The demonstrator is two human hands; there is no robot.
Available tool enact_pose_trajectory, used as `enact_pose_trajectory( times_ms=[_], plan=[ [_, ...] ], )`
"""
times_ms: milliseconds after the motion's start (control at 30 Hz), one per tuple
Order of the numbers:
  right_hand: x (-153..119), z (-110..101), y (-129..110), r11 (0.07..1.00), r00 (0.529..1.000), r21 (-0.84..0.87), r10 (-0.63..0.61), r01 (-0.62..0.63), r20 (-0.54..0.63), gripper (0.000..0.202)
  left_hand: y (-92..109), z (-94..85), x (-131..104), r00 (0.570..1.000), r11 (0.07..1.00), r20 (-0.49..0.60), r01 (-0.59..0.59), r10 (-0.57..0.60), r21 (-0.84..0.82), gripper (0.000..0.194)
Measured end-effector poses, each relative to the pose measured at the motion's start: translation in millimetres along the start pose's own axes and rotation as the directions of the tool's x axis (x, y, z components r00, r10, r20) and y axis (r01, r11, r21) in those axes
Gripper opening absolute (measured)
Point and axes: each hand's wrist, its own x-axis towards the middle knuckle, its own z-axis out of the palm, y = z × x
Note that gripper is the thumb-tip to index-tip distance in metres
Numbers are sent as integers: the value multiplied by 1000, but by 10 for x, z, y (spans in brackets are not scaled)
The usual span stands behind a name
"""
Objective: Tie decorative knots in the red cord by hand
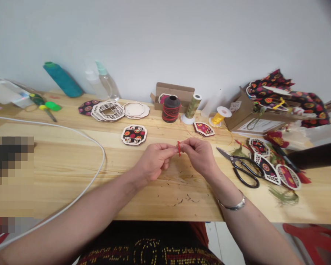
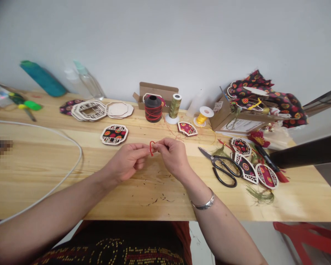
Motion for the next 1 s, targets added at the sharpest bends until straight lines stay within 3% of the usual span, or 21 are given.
enact_pose_trajectory(
  times_ms=[267, 500, 667, 867, 1000],
  plan=[
    [8, -30, -29, 998, 999, -66, 16, -13, 49, 13, 8, 17, -7, 999, 998, -40, -24, 26, 57, 14],
    [6, -30, -24, 986, 998, -155, 58, -56, 11, 17, -6, -2, -5, 999, 997, -24, -36, 38, 65, 13],
    [12, -48, -24, 989, 998, -131, 65, -62, 19, 18, 6, -9, -15, 999, 995, -2, -51, 52, 84, 14],
    [19, -106, -49, 994, 996, -57, 91, -91, 6, 23, 34, -16, -19, 995, 984, -53, -72, 82, 166, 16],
    [37, -128, -28, 993, 998, -101, 60, -62, -25, 22, 19, -35, -4, 986, 976, -89, -121, 139, 179, 18]
  ],
)
